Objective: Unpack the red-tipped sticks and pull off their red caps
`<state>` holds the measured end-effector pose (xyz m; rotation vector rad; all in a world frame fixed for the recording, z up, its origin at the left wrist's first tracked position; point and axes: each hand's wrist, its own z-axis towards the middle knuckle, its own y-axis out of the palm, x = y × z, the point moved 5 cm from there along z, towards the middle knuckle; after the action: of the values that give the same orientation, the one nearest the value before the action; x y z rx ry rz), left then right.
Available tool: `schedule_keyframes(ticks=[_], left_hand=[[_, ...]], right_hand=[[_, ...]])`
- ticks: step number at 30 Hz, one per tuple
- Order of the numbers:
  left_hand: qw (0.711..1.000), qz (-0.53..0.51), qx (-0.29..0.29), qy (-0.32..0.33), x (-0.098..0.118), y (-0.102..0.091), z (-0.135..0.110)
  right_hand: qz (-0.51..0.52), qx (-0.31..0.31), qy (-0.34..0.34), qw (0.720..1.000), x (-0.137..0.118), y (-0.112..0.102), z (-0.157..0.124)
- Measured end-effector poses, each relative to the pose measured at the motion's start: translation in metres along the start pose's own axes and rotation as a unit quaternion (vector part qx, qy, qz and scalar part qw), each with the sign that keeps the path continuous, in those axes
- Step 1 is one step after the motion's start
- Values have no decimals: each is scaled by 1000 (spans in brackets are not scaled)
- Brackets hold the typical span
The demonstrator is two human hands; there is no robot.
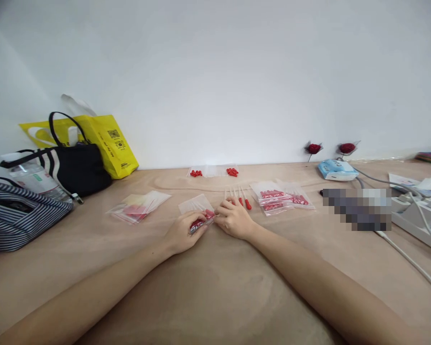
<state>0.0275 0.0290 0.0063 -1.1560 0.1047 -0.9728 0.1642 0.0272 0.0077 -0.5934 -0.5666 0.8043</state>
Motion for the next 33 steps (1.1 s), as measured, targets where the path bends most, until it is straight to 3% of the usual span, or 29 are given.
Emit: schedule_keyframes(ticks=[6, 12, 23, 33], left_hand=[[999, -40, 6, -27, -5, -1, -2], [992, -89, 21, -85, -11, 0, 2], [988, -122, 24, -90, -15, 1, 1], [993, -89, 7, -73, -11, 6, 10]], right_hand=[[43, 8, -8, 999, -4, -2, 1], [73, 18, 30, 997, -6, 5, 9], [90, 12, 59, 994, -1, 8, 5], [184, -30, 91, 978, 1, 14, 7]])
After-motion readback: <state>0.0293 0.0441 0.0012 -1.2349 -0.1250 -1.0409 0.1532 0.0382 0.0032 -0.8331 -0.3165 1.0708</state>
